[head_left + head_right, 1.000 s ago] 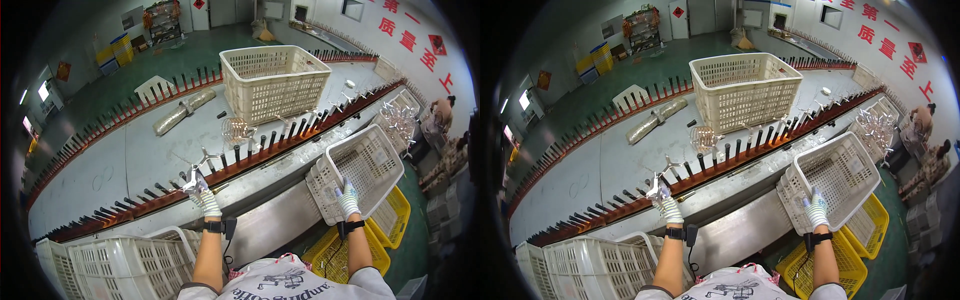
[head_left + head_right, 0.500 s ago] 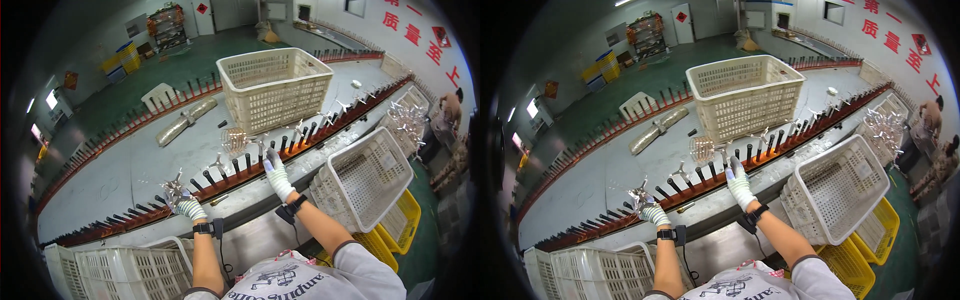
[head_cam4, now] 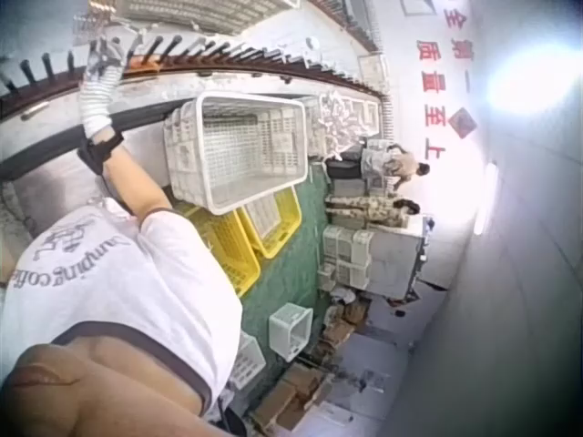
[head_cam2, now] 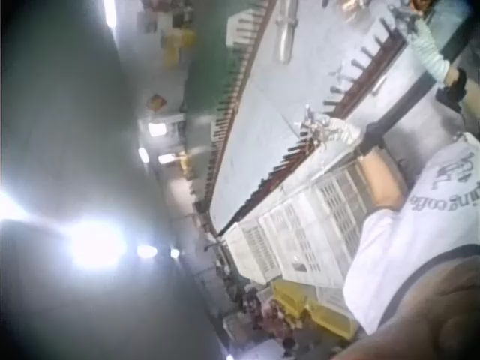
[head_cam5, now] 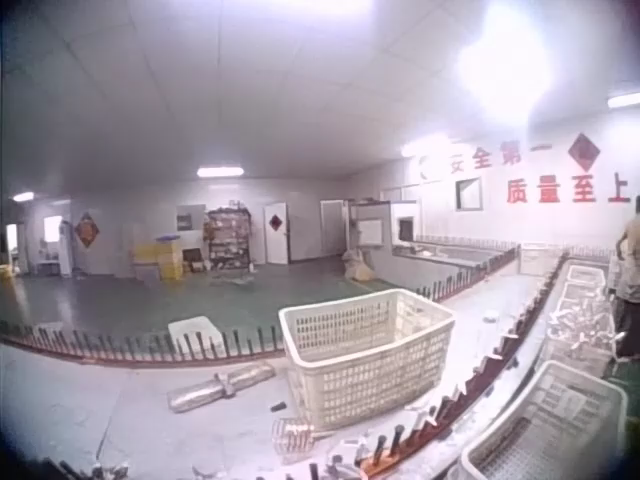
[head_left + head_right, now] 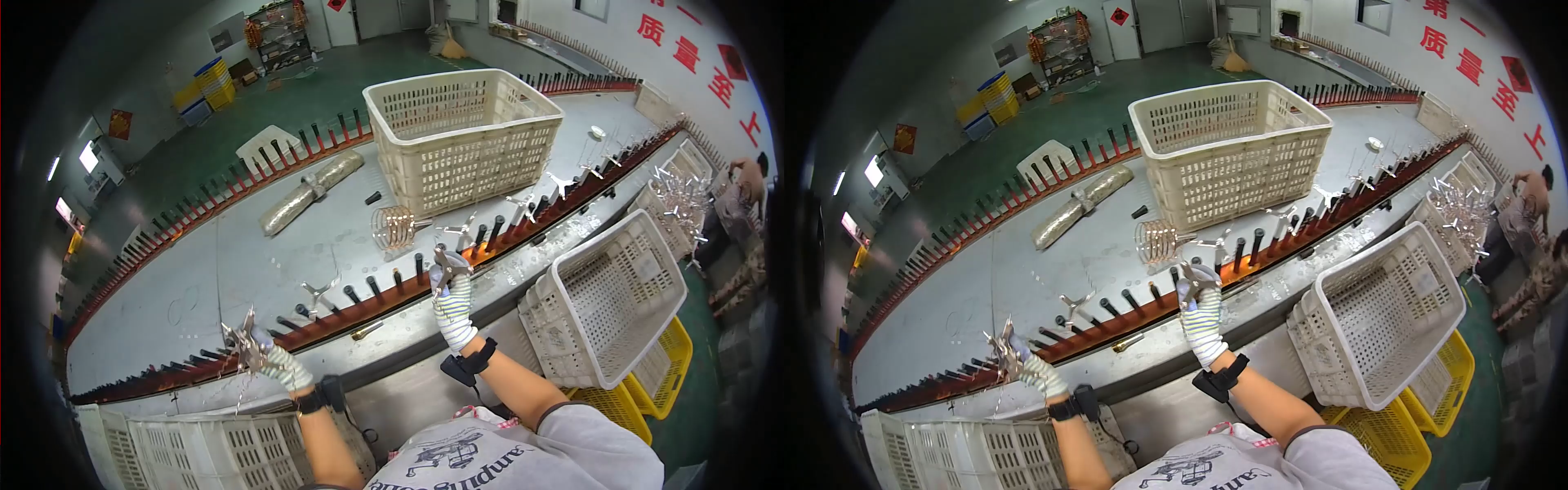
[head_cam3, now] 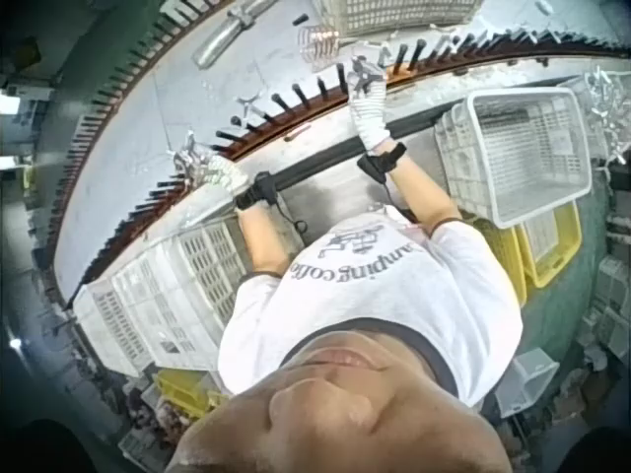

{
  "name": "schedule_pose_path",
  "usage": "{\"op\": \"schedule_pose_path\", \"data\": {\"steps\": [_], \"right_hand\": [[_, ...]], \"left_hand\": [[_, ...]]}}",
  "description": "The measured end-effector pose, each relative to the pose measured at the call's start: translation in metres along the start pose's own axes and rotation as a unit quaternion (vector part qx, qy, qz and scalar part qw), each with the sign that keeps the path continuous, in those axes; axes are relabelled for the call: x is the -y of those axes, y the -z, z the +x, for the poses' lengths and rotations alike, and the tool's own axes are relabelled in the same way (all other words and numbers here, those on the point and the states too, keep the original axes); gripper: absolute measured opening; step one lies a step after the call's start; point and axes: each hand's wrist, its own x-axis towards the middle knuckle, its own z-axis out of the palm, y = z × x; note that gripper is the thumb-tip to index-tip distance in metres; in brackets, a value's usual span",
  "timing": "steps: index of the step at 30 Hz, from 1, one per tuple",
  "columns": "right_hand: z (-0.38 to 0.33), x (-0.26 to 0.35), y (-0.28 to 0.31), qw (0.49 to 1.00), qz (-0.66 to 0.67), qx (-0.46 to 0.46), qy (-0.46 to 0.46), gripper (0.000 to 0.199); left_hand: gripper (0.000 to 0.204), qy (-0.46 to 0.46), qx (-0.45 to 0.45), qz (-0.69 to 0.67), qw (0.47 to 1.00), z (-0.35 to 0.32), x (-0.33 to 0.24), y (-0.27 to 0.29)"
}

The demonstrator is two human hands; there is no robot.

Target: Picking metal components from a conveyor line and placing them into a white plastic basket.

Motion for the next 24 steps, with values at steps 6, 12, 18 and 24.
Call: {"op": "schedule_pose_path", "data": {"steps": [6, 12, 18, 24], "right_hand": [[0.031, -0.041, 0.013, 0.949, 0.249, 0.0, -0.196, 0.033], [0.038, 0.02, 0.021, 0.985, 0.136, 0.11, -0.001, 0.044], [0.023, 0.061, 0.183, 0.943, 0.235, -0.155, -0.178, 0.032], [0.011, 0.079, 0.298, 0.884, 0.214, -0.36, -0.209, 0.016]], "left_hand": [[0.022, 0.349, 0.028, -0.267, 0.898, -0.054, -0.026, -0.032], [0.038, -0.23, 0.074, 0.202, 0.949, -0.046, 0.136, -0.06], [0.028, -0.128, 0.075, -0.12, 0.982, -0.014, 0.013, -0.045], [0.024, 0.006, 0.543, -0.469, 0.697, -0.113, -0.279, -0.07]]}}
